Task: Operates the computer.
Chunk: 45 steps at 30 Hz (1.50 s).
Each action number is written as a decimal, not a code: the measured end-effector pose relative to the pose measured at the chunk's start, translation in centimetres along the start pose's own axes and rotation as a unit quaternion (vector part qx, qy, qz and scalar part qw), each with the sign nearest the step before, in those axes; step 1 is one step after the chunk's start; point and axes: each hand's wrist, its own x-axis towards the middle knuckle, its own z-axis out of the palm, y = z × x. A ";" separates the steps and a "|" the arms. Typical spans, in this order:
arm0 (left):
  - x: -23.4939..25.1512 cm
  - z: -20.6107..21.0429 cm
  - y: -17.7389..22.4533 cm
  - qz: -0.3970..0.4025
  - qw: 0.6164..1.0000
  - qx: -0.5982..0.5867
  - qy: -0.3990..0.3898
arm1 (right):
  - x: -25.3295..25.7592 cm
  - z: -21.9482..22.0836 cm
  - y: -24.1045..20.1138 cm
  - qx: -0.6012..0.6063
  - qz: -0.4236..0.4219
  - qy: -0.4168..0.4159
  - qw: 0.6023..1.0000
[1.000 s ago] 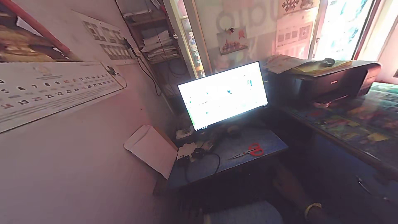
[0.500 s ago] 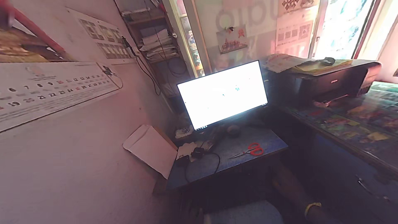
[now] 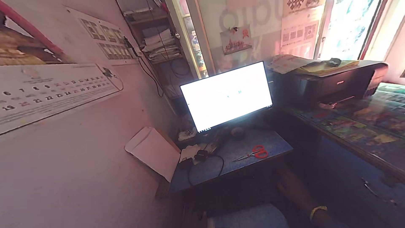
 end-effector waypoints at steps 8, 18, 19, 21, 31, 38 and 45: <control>-0.2 0.8 -0.5 0.013 1.000 0.000 0.025 | 0.1 0.3 0.3 -0.003 -0.011 0.009 1.000; -0.1 0.3 -0.1 0.033 0.999 0.020 0.035 | 0.0 0.6 0.4 -0.004 -0.024 0.030 0.999; 0.0 0.5 -0.2 0.033 0.999 0.023 0.036 | 0.0 0.6 0.4 -0.006 -0.025 0.031 0.999; 0.1 1.3 -0.7 0.039 0.998 0.027 0.048 | 0.1 0.5 0.4 -0.008 -0.022 0.024 0.999; 0.0 0.6 -0.5 0.017 0.999 -0.010 0.035 | 0.0 0.6 0.4 -0.004 -0.022 0.024 0.999; -0.5 0.8 -0.5 0.030 0.998 -0.031 0.047 | -0.2 -0.6 -0.3 0.022 0.007 -0.007 1.000; 0.5 -2.8 2.6 -0.086 0.991 0.046 -0.097 | -0.3 -0.7 0.2 0.011 0.015 -0.009 1.000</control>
